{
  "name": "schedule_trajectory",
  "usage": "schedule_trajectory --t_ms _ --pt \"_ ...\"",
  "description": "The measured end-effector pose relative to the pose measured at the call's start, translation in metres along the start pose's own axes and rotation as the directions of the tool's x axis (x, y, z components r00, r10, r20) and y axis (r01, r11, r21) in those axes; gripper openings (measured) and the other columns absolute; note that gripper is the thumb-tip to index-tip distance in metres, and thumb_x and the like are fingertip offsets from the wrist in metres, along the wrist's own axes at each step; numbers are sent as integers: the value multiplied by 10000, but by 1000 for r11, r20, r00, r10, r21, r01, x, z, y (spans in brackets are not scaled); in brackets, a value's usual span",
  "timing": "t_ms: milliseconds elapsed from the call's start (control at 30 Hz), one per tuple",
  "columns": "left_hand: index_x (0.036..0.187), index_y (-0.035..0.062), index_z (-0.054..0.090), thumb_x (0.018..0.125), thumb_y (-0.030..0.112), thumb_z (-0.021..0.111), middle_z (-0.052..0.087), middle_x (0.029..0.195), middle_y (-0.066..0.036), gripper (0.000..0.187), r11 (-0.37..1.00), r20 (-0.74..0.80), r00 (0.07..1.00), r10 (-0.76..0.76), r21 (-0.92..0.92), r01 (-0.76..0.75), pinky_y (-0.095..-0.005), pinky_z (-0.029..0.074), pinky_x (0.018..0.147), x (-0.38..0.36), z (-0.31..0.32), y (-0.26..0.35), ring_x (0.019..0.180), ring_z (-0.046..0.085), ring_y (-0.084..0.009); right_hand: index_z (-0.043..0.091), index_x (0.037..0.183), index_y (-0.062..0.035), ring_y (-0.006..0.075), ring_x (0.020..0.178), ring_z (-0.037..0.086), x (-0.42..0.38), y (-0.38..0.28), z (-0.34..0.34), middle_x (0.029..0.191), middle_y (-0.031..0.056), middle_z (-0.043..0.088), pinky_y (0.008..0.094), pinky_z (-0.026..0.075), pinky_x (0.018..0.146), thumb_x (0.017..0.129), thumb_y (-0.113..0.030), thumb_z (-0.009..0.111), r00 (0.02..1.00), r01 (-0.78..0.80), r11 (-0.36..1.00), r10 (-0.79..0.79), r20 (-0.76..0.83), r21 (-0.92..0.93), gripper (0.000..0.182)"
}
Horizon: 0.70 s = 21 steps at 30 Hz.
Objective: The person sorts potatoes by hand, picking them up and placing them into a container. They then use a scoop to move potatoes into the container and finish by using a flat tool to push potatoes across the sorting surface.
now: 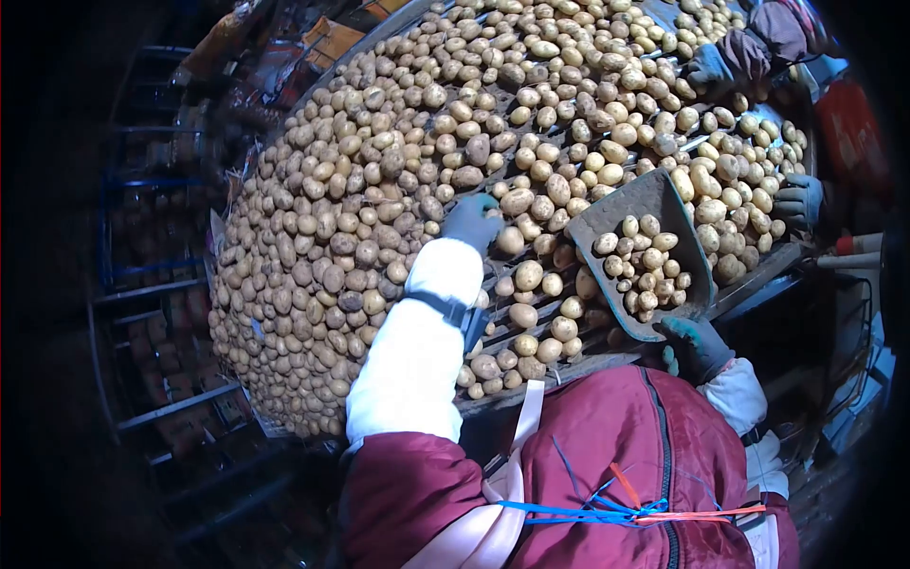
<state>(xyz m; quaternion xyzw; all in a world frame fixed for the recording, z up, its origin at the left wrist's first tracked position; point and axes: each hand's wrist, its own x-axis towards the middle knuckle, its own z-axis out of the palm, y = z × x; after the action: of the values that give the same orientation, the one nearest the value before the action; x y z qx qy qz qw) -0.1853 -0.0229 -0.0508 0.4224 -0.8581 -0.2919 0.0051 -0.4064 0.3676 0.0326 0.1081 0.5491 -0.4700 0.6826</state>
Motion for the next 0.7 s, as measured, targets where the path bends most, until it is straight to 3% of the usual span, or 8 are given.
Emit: schedule_trajectory --t_ms 133,200,300,367,400,467,533,700 --pt "1061 51 724 852 211 725 713 830 -95 263 933 -255 956 -143 -357 44 -318 539 675 20 -20 -7 708 635 -163 668 990 -40 163 465 561 -6 -6 1 669 72 646 271 413 402 900 -299 683 1000 -24 997 24 -3 -77 275" --pt "1195 48 672 885 278 693 710 892 -106 387 995 -453 891 -13 -91 -32 -318 526 758 61 -23 -28 777 635 -166 668 998 -28 157 465 561 1 -1 -5 678 76 649 263 408 398 896 -292 689 1000 -8 999 9 14 -36 284" --pt "1268 58 642 882 338 691 707 964 -112 480 1000 -311 951 -7 27 16 -320 514 803 85 -27 -11 835 634 -187 678 984 -22 152 456 557 -6 -6 4 640 69 631 261 405 391 894 -299 700 999 -22 999 21 -26 -46 292" --pt "1316 71 617 865 347 701 700 1009 -114 536 966 -41 979 -198 -180 188 -321 513 802 77 -38 44 862 634 -199 683 963 -29 153 444 550 8 3 -7 632 69 631 276 407 389 902 -317 692 1000 -18 996 18 -11 -85 294" --pt "1316 71 620 866 282 700 687 972 -75 503 955 30 1000 5 -296 4 -300 502 738 68 -39 53 807 611 -154 689 943 -37 154 433 542 8 8 -15 625 70 630 290 410 388 909 -334 685 1000 -22 993 22 2 -117 299" --pt "1325 77 621 866 215 689 660 929 -24 485 913 138 981 138 -403 -72 -267 475 689 65 -22 57 769 571 -104 677 830 -66 153 444 542 -5 -2 1 589 62 598 277 396 394 905 -327 703 1000 -7 1000 7 -4 3 273" --pt "1292 51 638 838 173 671 681 1085 -65 472 765 197 965 173 -644 -5 -293 513 830 43 -26 111 907 613 -124 656 748 -93 144 435 526 14 21 -16 578 39 594 267 382 411 920 -351 680 998 5 1000 -4 59 -19 310" --pt "1333 11 599 888 75 669 649 1223 -65 455 677 253 908 335 -735 -45 -267 503 900 14 -10 229 1054 616 -137 690 784 -60 163 461 576 22 33 -28 607 53 626 306 467 435 878 -433 662 999 48 995 -46 21 -92 386"
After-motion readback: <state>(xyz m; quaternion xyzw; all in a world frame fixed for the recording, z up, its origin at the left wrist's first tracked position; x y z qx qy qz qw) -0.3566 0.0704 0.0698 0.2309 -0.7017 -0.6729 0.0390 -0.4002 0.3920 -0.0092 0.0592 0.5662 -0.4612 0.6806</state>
